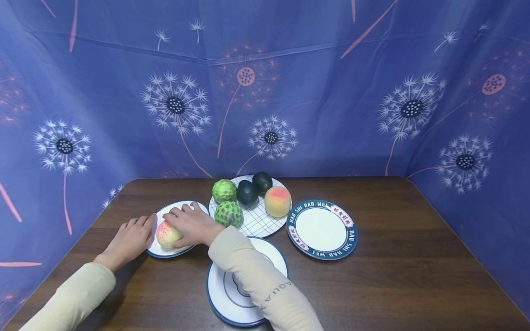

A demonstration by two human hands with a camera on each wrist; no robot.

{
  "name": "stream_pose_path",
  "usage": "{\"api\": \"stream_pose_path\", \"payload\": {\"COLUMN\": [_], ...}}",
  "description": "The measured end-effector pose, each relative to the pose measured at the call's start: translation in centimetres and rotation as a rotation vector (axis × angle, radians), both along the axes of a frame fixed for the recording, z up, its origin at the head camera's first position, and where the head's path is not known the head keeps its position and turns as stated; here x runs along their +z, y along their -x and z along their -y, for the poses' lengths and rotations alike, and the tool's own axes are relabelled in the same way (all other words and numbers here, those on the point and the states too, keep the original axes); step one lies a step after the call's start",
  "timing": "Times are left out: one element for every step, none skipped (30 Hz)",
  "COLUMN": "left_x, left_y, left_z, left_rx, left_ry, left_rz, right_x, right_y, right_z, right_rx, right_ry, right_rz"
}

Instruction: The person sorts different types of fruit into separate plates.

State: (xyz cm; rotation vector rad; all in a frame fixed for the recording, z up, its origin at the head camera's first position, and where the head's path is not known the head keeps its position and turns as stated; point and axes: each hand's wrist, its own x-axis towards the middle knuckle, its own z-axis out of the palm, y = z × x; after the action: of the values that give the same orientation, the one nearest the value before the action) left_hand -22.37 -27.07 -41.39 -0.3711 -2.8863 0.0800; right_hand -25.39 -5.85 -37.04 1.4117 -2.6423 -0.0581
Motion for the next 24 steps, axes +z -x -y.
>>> {"api": "stream_pose_path", "payload": {"left_x": [0.0, 0.0, 0.0, 0.1, 0.1, 0.1, 0.2, 0.2, 0.2, 0.2, 0.2, 0.2, 0.2, 0.2, 0.2, 0.2, 0.2, 0.2, 0.2, 0.2, 0.2, 0.1, 0.1, 0.1], "left_y": [0.0, 0.0, 0.0, 0.0, 0.0, 0.0, 0.0, -0.1, -0.1, -0.1, -0.1, -0.1, -0.1, -0.1, -0.1, -0.1, -0.1, -0.1, -0.1, -0.1, -0.1, -0.1, -0.1, -0.1], "left_z": [0.0, 0.0, 0.0, 0.0, -0.1, -0.1, -0.1, -0.1, -0.1, -0.1, -0.1, -0.1, -0.1, -0.1, -0.1, -0.1, -0.1, -0.1, -0.1, -0.1, -0.1, -0.1, -0.1, -0.1], "left_rx": [-0.001, -0.002, -0.002, -0.001, 0.0, 0.004, 0.006, 0.009, 0.011, 0.013, 0.013, 0.014, 0.013, 0.012, 0.01, 0.008, 0.006, 0.005, 0.005, 0.004, 0.004, 0.004, 0.005, 0.006], "left_ry": [-0.001, -0.001, -0.001, -0.001, 0.0, 0.001, 0.001, 0.002, 0.002, 0.002, 0.001, 0.001, 0.001, 0.0, -0.001, -0.002, -0.002, -0.002, -0.002, -0.003, -0.001, 0.0, 0.001, 0.002], "left_rz": [-0.002, -0.003, -0.001, 0.002, 0.006, 0.013, 0.02, 0.026, 0.031, 0.035, 0.037, 0.038, 0.038, 0.036, 0.034, 0.033, 0.031, 0.029, 0.028, 0.026, 0.026, 0.026, 0.027, 0.028], "right_x": [0.1, 0.2, 0.2, 0.3, 0.4, 0.4, 0.5, 0.6, 0.6, 0.6, 0.7, 0.7, 0.7, 0.8, 0.8, 0.8, 0.8, 0.9, 0.9, 1.0, 1.0, 1.1, 1.2, 1.3], "right_y": [0.0, 0.0, 0.1, 0.1, 0.1, 0.2, 0.2, 0.2, 0.3, 0.3, 0.3, 0.4, 0.5, 0.5, 0.5, 0.6, 0.7, 0.7, 0.7, 0.7, 0.8, 0.8, 0.8, 0.8], "right_z": [-0.2, -0.3, -0.5, -0.7, -1.0, -1.2, -1.4, -1.6, -1.8, -2.0, -2.2, -2.4, -2.6, -2.7, -2.9, -3.1, -3.3, -3.5, -3.8, -4.0, -4.2, -4.4, -4.6, -4.9], "right_rx": [0.002, 0.004, 0.005, 0.005, 0.008, 0.01, 0.013, 0.014, 0.015, 0.015, 0.014, 0.008, 0.003, -0.004, -0.011, -0.018, -0.024, -0.029, -0.035, -0.039, -0.043, -0.046, -0.05, -0.053], "right_ry": [0.003, 0.007, 0.012, 0.016, 0.023, 0.029, 0.037, 0.044, 0.051, 0.057, 0.06, 0.061, 0.062, 0.062, 0.063, 0.063, 0.065, 0.069, 0.072, 0.077, 0.081, 0.083, 0.086, 0.089], "right_rz": [-0.01, -0.018, -0.022, -0.029, -0.033, -0.033, -0.031, -0.027, -0.022, -0.019, -0.013, -0.005, 0.002, 0.007, 0.016, 0.02, 0.027, 0.037, 0.043, 0.047, 0.048, 0.045, 0.044, 0.042]}}
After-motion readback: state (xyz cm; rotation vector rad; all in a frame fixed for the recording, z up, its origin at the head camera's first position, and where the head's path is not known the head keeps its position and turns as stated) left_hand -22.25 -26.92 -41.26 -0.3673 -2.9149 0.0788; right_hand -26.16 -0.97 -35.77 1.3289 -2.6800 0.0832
